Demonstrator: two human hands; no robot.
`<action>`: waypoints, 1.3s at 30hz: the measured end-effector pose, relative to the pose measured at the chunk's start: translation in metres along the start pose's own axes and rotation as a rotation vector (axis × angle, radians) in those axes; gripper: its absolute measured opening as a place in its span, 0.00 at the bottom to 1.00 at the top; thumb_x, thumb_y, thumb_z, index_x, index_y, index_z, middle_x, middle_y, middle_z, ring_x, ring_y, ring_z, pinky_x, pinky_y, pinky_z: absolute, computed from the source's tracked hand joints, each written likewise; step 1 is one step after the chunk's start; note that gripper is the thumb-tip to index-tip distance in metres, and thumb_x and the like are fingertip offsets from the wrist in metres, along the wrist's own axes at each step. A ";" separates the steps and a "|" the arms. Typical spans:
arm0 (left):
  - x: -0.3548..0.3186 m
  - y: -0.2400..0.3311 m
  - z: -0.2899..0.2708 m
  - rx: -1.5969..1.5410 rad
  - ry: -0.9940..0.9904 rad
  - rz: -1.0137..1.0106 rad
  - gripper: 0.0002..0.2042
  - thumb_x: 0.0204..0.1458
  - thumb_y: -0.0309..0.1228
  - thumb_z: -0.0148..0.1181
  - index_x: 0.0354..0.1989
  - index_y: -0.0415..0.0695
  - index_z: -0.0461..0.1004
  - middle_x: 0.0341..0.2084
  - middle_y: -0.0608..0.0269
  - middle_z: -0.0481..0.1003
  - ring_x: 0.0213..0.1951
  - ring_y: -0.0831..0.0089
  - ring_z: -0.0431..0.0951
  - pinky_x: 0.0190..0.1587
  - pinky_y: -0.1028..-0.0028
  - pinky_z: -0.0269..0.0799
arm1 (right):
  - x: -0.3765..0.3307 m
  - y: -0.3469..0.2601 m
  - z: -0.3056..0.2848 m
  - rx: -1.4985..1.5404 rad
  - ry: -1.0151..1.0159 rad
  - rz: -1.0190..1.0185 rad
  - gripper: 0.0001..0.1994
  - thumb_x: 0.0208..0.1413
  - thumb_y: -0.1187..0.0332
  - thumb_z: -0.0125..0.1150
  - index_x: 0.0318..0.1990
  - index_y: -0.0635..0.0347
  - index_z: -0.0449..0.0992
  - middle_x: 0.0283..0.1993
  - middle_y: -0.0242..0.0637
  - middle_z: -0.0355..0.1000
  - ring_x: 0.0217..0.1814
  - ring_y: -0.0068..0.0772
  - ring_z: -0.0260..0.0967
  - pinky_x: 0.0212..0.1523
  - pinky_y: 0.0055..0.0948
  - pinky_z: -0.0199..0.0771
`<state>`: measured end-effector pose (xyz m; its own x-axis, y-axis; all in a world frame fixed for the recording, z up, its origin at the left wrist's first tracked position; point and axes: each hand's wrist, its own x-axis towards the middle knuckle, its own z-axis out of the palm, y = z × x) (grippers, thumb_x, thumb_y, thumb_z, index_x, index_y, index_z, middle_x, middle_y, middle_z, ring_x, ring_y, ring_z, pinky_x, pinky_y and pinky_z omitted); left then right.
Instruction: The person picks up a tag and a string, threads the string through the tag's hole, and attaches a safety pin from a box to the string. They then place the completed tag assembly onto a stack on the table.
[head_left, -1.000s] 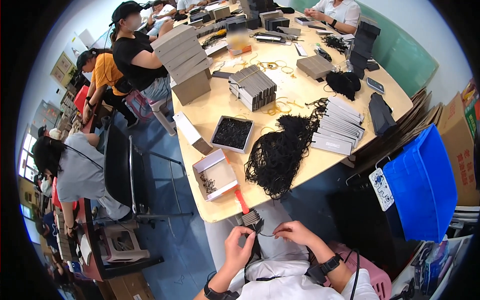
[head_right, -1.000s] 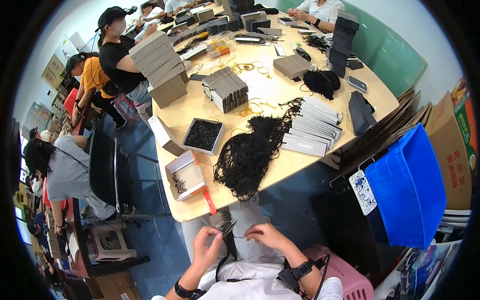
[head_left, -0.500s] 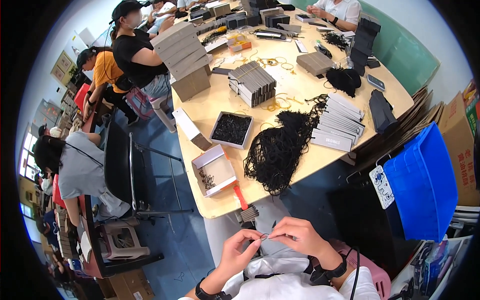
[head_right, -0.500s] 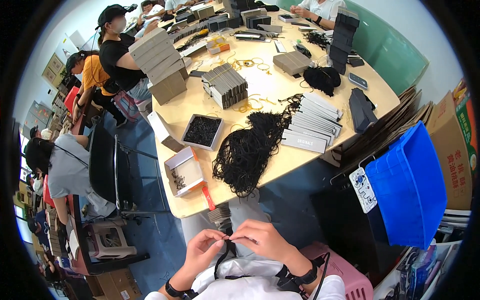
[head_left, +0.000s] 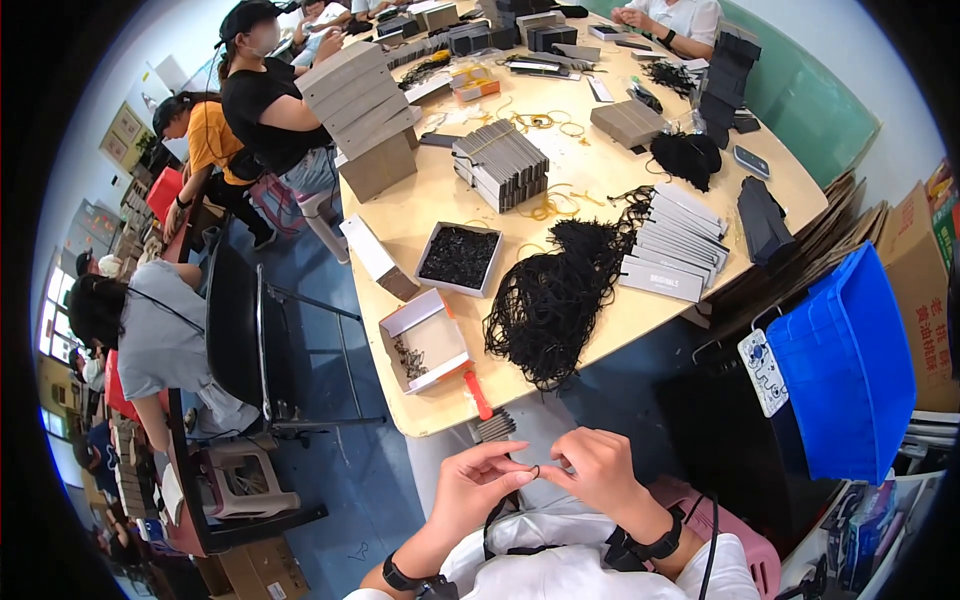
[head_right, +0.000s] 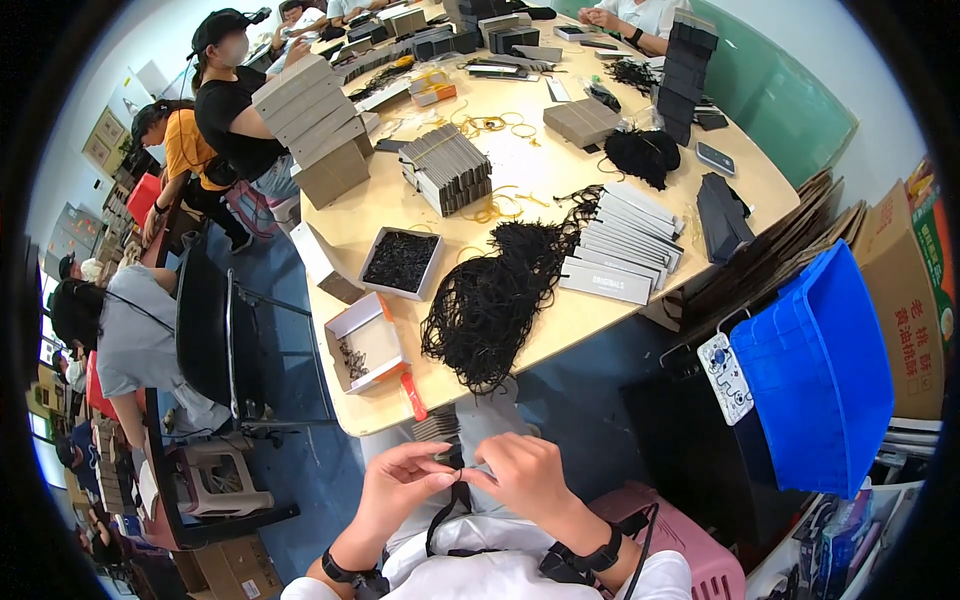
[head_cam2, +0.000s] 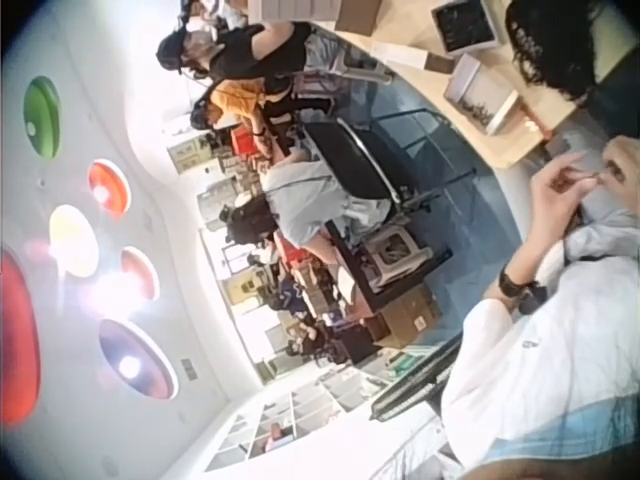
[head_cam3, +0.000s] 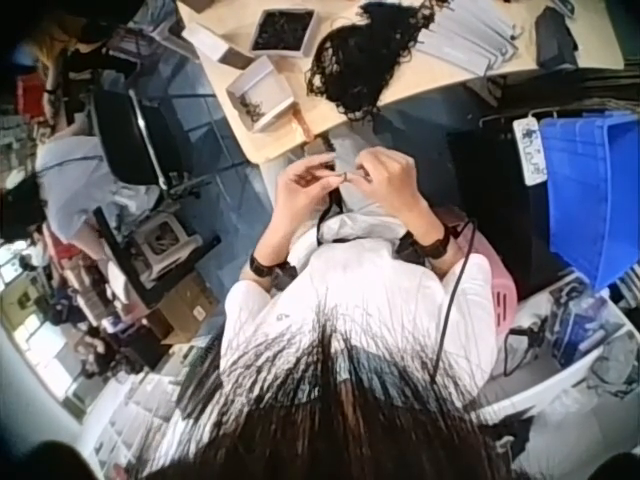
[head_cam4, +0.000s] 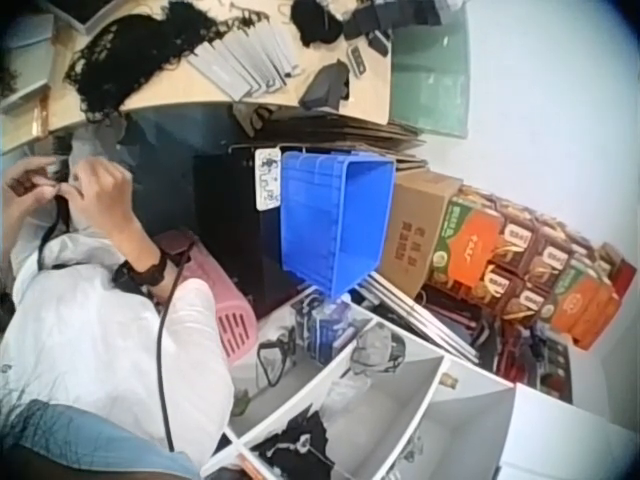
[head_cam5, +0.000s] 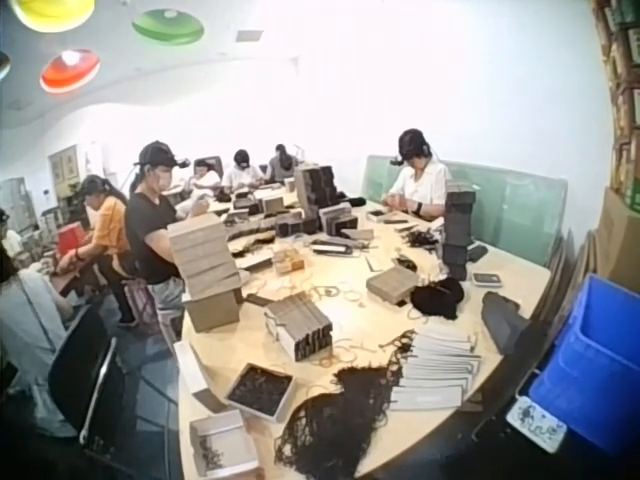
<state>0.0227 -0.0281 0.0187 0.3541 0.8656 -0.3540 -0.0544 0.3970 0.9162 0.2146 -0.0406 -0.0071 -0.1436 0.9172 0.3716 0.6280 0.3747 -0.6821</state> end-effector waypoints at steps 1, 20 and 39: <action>0.000 0.002 -0.001 -0.045 -0.016 -0.003 0.15 0.49 0.18 0.63 0.47 0.35 0.73 0.32 0.57 0.79 0.37 0.77 0.79 0.43 0.79 0.75 | 0.000 0.003 0.002 0.057 -0.033 -0.010 0.13 0.38 0.66 0.72 0.26 0.56 0.71 0.21 0.29 0.68 0.22 0.31 0.70 0.22 0.28 0.68; -0.005 0.042 0.006 -0.109 -0.075 0.279 0.15 0.46 0.17 0.65 0.43 0.32 0.72 0.32 0.56 0.78 0.38 0.72 0.80 0.43 0.74 0.76 | -0.021 0.012 0.042 0.536 -0.122 0.007 0.20 0.44 0.62 0.70 0.46 0.56 0.74 0.49 0.34 0.70 0.48 0.37 0.67 0.47 0.36 0.67; 0.098 0.060 0.008 -0.031 0.350 0.491 0.15 0.51 0.21 0.62 0.47 0.37 0.71 0.39 0.60 0.76 0.42 0.75 0.77 0.46 0.79 0.72 | 0.038 0.076 -0.050 -0.314 0.318 -0.003 0.21 0.40 0.76 0.64 0.47 0.56 0.74 0.38 0.36 0.68 0.43 0.40 0.64 0.48 0.37 0.60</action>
<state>0.0613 0.0781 0.0400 -0.0470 0.9969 0.0636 -0.1629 -0.0704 0.9841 0.2952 0.0158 -0.0131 0.0659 0.8108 0.5816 0.8369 0.2725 -0.4747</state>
